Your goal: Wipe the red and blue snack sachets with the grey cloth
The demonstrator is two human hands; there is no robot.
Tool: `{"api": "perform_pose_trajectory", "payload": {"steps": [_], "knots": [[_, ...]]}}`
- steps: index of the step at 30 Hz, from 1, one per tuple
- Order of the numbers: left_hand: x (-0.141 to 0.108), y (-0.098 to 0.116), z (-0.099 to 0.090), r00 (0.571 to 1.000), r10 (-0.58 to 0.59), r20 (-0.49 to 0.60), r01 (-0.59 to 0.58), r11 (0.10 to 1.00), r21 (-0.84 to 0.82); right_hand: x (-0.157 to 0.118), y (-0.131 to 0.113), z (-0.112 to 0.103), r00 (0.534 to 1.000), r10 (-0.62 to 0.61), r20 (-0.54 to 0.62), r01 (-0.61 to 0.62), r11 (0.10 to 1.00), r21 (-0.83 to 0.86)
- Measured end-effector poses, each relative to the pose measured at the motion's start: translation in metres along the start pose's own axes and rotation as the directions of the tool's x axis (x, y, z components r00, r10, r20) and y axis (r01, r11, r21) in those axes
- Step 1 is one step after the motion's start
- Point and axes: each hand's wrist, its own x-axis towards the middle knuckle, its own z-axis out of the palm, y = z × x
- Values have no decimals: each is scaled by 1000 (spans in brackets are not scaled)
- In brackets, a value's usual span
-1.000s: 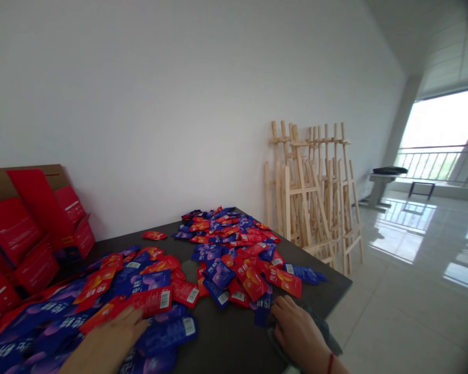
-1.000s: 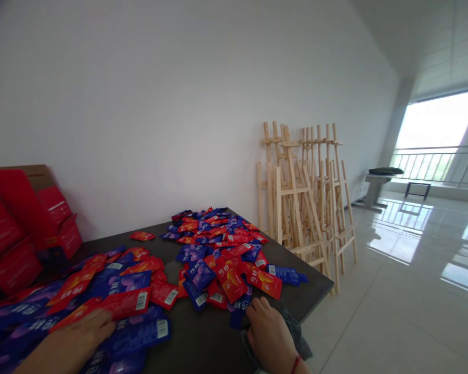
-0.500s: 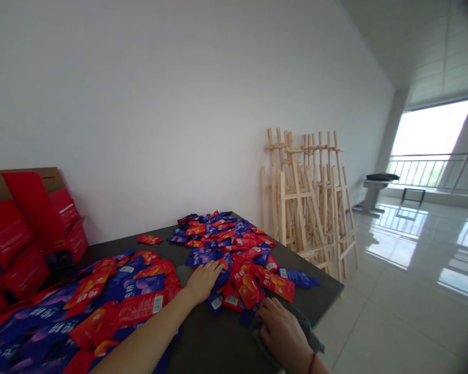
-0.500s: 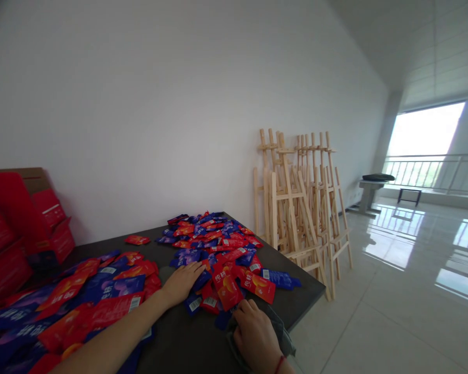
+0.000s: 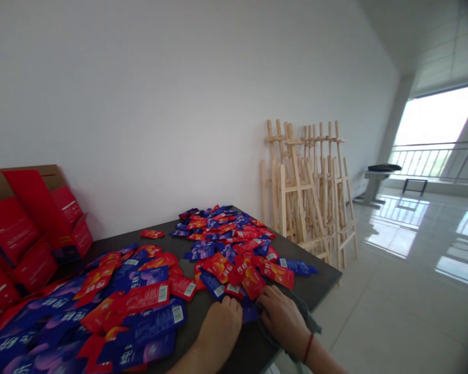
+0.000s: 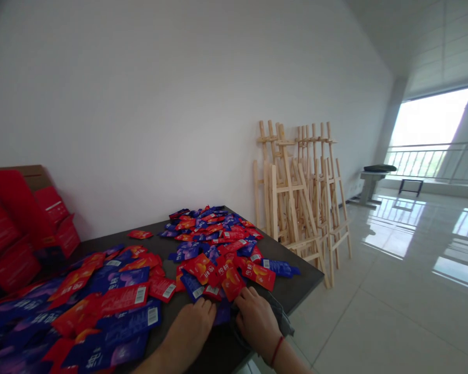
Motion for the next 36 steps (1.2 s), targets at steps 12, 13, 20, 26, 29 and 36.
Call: {"api": "perform_pose_trajectory", "payload": {"steps": [12, 13, 20, 26, 29, 36], "knots": [[-68, -49, 32, 923, -365, 118, 370, 765, -528, -16, -13, -36, 997, 32, -75, -23, 993, 115], [-66, -51, 33, 923, -367, 117, 369, 756, -540, -14, -24, -33, 998, -15, -60, 23, 990, 138], [-46, -48, 20, 937, -300, 180, 347, 735, -582, -7, -65, 6, 980, -194, 45, 183, 967, 178], [-39, -51, 29, 938, -248, 241, 344, 599, -723, -11, -53, 6, 956, -259, 140, 234, 957, 170], [-36, -49, 39, 910, -163, 382, 415, 399, -818, -7, -58, 10, 938, -282, 200, 266, 958, 105], [-37, -46, 51, 911, -139, 389, 413, 282, -866, -9, -53, 17, 927, -290, 239, 302, 953, -16]]}}
